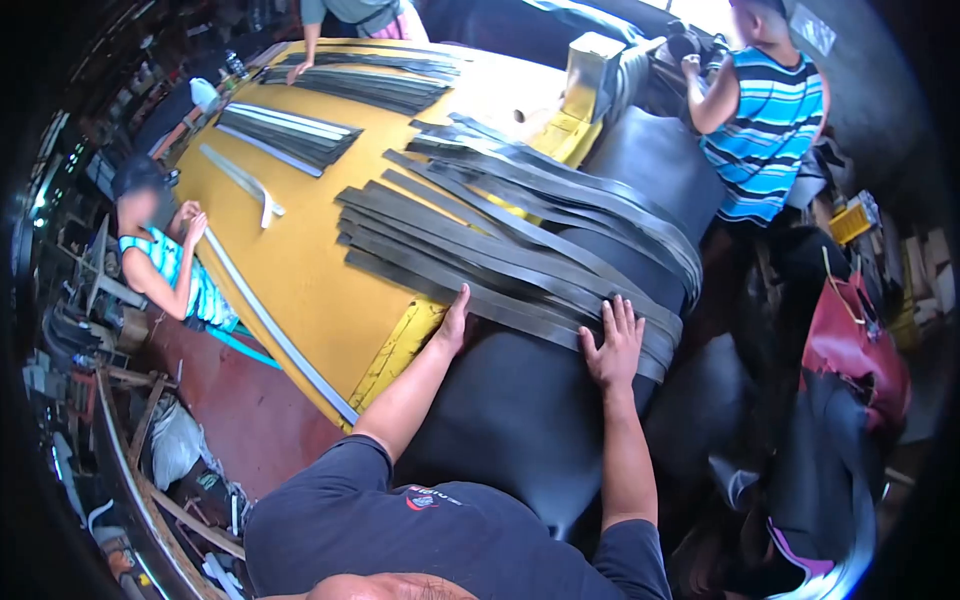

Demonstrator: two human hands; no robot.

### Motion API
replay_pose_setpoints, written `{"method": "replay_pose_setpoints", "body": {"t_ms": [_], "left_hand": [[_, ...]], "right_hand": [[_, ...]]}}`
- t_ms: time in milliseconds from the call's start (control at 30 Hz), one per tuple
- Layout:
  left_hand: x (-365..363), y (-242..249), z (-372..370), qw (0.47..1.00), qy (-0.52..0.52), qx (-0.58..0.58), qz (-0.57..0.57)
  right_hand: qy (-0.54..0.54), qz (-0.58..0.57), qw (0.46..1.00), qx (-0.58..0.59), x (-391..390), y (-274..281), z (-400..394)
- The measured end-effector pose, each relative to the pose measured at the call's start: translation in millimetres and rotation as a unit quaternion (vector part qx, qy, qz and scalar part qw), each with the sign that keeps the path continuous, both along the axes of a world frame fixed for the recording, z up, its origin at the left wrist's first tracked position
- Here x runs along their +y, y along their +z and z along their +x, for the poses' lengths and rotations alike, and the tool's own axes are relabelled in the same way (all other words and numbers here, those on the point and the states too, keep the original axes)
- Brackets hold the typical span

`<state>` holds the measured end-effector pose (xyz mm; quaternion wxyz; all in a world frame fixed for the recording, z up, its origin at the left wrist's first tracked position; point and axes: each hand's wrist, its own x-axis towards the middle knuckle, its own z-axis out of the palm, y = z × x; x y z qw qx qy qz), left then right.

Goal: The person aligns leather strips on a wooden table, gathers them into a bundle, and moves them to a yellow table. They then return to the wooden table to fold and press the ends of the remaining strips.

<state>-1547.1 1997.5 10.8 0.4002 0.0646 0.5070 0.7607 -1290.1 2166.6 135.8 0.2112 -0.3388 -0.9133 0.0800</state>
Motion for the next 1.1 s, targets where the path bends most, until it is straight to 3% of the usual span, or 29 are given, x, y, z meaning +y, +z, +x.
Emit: {"method": "replay_pose_setpoints", "body": {"t_ms": [33, 67, 133, 167, 200, 267, 400, 600, 667, 700, 867, 933, 1033, 1100], "left_hand": [[10.0, -9.9, -5.2, 0.999, -0.019, 0.035, 0.004], [21.6, -19.7, -9.0, 0.998, -0.011, -0.007, 0.062], [29.2, 30.3, 0.4, 0.976, -0.049, -0.120, 0.173], [35.4, 51.5, 5.4, 0.970, 0.005, -0.114, 0.216], [38.9, 65.0, 5.2, 0.923, -0.031, -0.214, 0.318], [44.2, 86.9, 10.9, 0.915, 0.028, -0.249, 0.318], [45.3, 101.8, 17.9, 0.909, 0.066, -0.250, 0.326], [22.0, 117.4, 27.2, 0.917, 0.043, -0.228, 0.324], [15.2, 105.4, 24.1, 0.911, 0.058, -0.276, 0.302], [14.7, 104.3, 22.5, 0.906, 0.068, -0.290, 0.302], [5.7, 120.1, 29.5, 0.892, 0.025, -0.255, 0.374], [8.5, 116.8, 29.3, 0.889, 0.018, -0.231, 0.395], [12.0, 131.3, 28.1, 0.862, -0.032, -0.259, 0.434], [7.4, 158.4, 43.0, 0.856, -0.022, -0.185, 0.481]], "right_hand": [[-0.004, 0.001, 1.000, -0.002, -0.6, 0.0, -0.5], [0.000, 0.007, 1.000, 0.002, -0.8, -1.5, 0.1], [-0.001, 0.030, 0.999, -0.033, -2.7, 1.4, -1.3], [-0.007, 0.039, 0.997, -0.065, -3.8, 3.8, -3.3], [-0.017, 0.041, 0.996, -0.078, -5.5, 9.8, -7.5], [0.024, 0.043, 0.993, -0.106, -12.8, 26.3, -15.8], [0.104, -0.021, 0.994, -0.037, -10.7, 44.7, -59.3], [0.117, -0.118, 0.984, -0.069, 11.7, 50.2, -111.6], [0.128, -0.145, 0.974, -0.114, 11.2, 48.5, -119.2], [0.136, -0.095, 0.980, -0.105, 7.9, 50.1, -122.1], [0.145, -0.171, 0.974, -0.019, 9.5, 82.5, -115.5], [0.103, -0.406, 0.908, -0.011, 15.7, 101.1, -107.6], [0.126, -0.360, 0.924, -0.004, 14.9, 107.7, -103.1], [0.134, -0.308, 0.942, 0.001, 13.1, 114.7, -99.4]]}}
